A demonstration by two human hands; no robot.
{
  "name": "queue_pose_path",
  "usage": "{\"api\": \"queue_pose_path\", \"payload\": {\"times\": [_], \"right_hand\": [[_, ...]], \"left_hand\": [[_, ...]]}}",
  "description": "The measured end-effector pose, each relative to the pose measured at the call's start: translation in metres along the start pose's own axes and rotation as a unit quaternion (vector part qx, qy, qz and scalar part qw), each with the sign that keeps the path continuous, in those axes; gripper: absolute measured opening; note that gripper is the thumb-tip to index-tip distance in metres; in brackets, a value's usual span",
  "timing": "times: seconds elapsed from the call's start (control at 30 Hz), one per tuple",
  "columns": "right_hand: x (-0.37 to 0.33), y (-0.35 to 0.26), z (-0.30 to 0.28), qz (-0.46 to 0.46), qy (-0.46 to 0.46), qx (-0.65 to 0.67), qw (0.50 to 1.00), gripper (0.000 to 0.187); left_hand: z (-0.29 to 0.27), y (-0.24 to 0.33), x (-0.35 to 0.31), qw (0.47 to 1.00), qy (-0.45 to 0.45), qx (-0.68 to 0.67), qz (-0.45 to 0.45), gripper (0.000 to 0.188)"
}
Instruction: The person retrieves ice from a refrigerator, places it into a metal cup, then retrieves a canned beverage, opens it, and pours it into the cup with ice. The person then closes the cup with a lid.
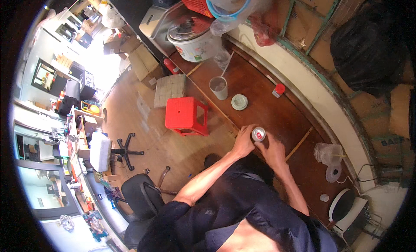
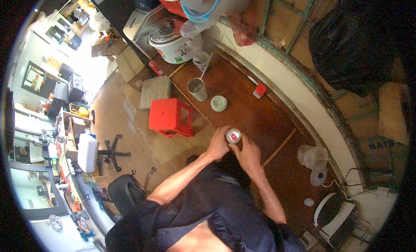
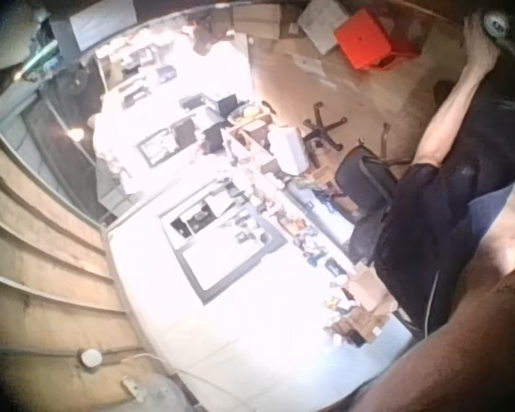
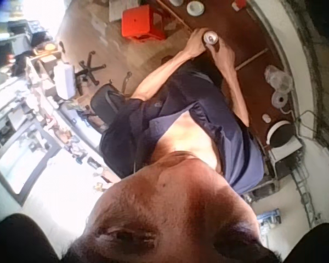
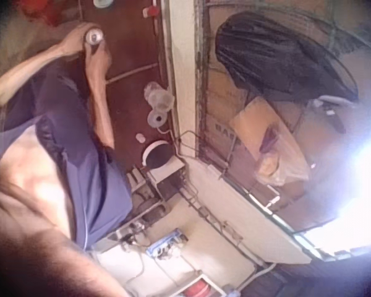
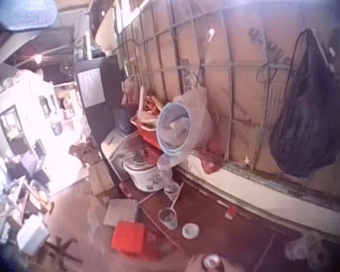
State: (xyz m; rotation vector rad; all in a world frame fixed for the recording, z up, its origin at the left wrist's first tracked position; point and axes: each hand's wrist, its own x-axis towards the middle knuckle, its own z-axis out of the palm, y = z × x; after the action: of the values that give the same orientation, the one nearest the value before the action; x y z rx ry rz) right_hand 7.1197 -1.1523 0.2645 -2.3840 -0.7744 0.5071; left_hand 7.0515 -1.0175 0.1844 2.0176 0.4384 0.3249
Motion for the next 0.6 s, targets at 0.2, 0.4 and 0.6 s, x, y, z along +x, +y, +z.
{"api": "queue_pose_path", "payload": {"times": [0.2,0.4,0.6], "right_hand": [[0.050,0.061,0.014,0.022,0.020,0.057,0.998,0.060],[0.091,0.086,0.051,0.056,0.051,0.094,0.993,0.055],[0.115,0.106,0.076,0.028,0.039,0.095,0.994,0.051]], "left_hand": [[0.047,-0.027,0.052,0.999,-0.003,0.044,0.011,0.050],[0.072,-0.071,0.086,0.992,-0.063,0.106,0.036,0.060],[0.058,-0.085,0.104,0.984,-0.133,0.120,0.007,0.072]]}}
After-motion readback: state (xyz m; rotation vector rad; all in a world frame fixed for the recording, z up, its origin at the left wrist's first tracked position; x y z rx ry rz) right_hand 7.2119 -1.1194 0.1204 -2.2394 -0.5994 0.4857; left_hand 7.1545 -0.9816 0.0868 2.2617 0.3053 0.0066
